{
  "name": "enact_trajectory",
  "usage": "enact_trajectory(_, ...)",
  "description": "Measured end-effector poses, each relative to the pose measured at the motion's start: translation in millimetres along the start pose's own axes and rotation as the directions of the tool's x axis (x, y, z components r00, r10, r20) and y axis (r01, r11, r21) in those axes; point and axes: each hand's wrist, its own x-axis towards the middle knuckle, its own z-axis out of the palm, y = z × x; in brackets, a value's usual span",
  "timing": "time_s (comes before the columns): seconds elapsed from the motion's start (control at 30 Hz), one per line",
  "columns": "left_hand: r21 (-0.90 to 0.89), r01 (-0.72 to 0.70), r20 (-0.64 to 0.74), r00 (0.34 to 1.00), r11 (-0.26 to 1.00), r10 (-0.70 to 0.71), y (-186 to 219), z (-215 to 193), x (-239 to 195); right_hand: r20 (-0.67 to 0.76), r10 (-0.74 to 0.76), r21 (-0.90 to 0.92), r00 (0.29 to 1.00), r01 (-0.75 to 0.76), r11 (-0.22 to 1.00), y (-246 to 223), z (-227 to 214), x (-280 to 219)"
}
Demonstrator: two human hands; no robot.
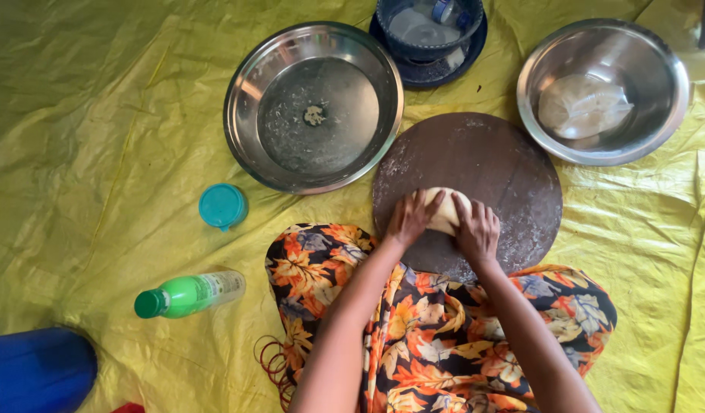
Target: The person kneads dough on a round wooden board, shaping it into a log and then a ball. They place a portion of the dough into a plastic bag and continue kneading the remaining dough.
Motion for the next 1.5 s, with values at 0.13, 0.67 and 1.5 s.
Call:
enact_trajectory(0.13, -0.127, 0.219, 0.266, 0.947, 0.967, -0.180, 27.6, -63.0, -25.9, 0.009, 0.012, 0.268, 1.000, -0.014, 0.963, -16.5, -24.1, -29.5)
enact_trajectory(0.67, -0.964, 0.239, 0.257, 0.730, -0.116, -0.633, -93.9, -22.1, -40.5, 0.596, -0.023, 0.145, 0.803, -0.079, 0.986, -46.5, -44.0, 83.1)
enact_trajectory(1.5, -0.876, 0.481, 0.364, 0.687, 0.020, -0.629, -73.3, -53.6, 3.4, 0.320, 0.601, 0.684, 0.732, -0.617, 0.388, 97.5, -39.6, 140.7)
